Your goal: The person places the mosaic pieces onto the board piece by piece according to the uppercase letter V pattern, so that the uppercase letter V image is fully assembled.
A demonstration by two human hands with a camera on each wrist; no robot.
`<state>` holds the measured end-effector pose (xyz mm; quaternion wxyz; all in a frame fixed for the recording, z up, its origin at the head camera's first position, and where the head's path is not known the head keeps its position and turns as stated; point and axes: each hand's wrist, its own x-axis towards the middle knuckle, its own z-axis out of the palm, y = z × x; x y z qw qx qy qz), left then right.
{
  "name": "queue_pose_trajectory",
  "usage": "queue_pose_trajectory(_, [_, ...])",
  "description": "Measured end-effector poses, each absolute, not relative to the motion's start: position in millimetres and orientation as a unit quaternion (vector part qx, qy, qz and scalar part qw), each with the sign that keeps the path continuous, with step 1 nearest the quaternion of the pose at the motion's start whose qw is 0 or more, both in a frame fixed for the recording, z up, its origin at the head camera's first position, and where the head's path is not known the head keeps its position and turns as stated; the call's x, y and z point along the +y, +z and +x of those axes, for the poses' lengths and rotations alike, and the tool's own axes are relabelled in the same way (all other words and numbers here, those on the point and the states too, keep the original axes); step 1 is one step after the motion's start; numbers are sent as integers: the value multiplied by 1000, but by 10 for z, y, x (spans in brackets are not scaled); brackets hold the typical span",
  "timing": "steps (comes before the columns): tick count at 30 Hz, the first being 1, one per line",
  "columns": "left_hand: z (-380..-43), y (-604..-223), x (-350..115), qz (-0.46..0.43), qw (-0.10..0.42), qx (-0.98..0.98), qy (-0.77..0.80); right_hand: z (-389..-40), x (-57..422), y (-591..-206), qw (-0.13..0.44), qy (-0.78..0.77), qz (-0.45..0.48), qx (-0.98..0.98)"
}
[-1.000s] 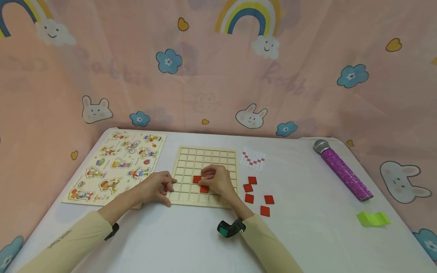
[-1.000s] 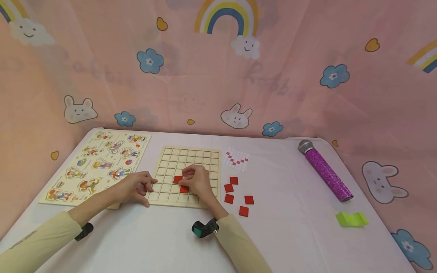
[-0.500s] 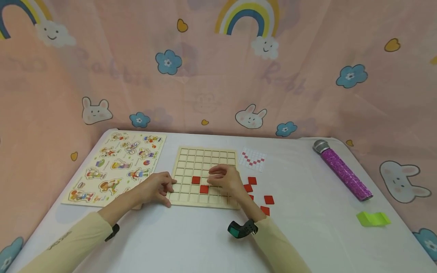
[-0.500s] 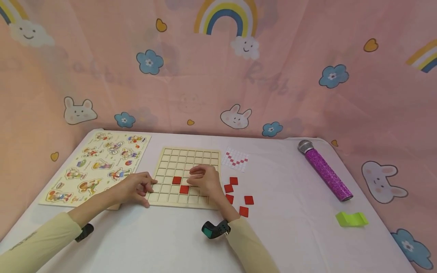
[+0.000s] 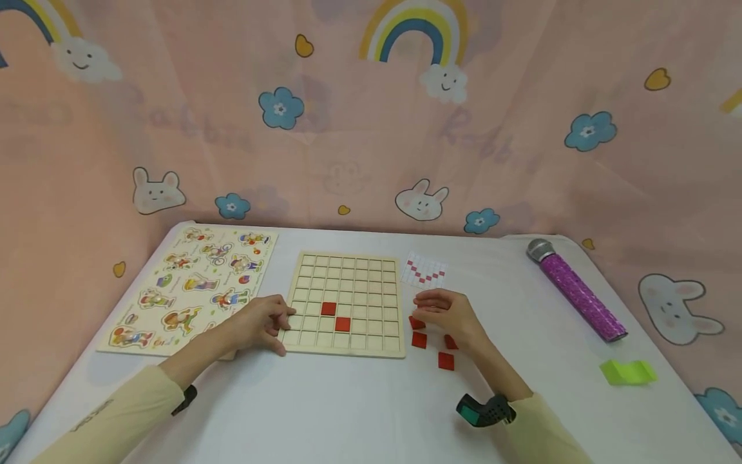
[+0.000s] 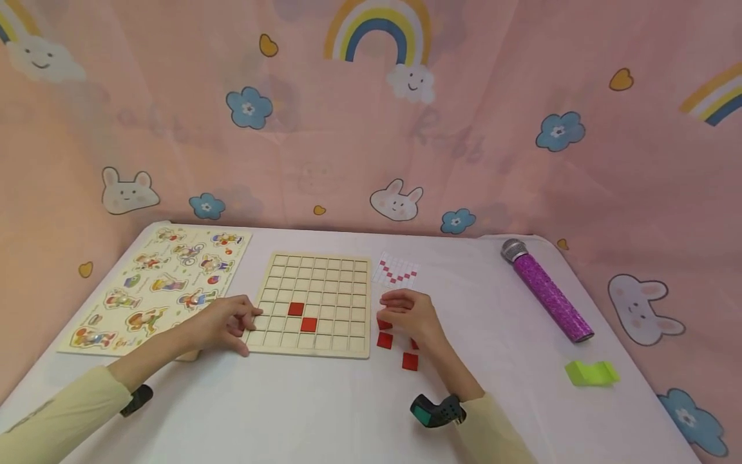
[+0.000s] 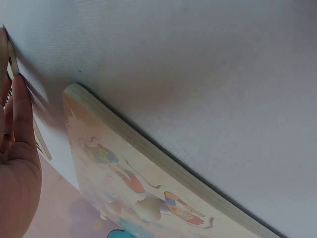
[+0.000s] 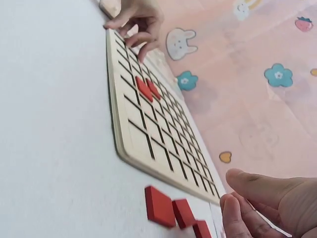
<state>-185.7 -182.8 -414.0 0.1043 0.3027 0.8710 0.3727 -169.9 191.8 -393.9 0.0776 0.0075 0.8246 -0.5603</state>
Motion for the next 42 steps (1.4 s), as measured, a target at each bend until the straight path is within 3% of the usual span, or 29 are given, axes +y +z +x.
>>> queue_pose_trajectory(4, [-1857, -4156, -1843, 305, 104, 868, 377, -1638, 2194, -3961, 79, -530, 10, 844])
queue_pose_trajectory(12, [-1857, -4179, -1861, 309, 99, 866, 380, -1530, 2662, -4122, 97, -503, -76, 855])
queue_pose_trajectory(19, [-1858, -4189, -1854, 311, 100, 864, 383, -1513, 2855, -4207, 132, -482, -112, 859])
queue_pose_trajectory(24, [-1857, -4186, -1856, 308, 100, 866, 381, -1527, 2885, -4237, 126, -475, -128, 861])
queue_pose_trajectory(37, [-1865, -4178, -1860, 302, 110, 866, 383, -1519, 2768, -4194, 51, -457, -76, 885])
queue_pose_trajectory(42, [-1859, -4160, -1859, 297, 115, 866, 386, -1510, 2670, -4052, 61, -465, -15, 883])
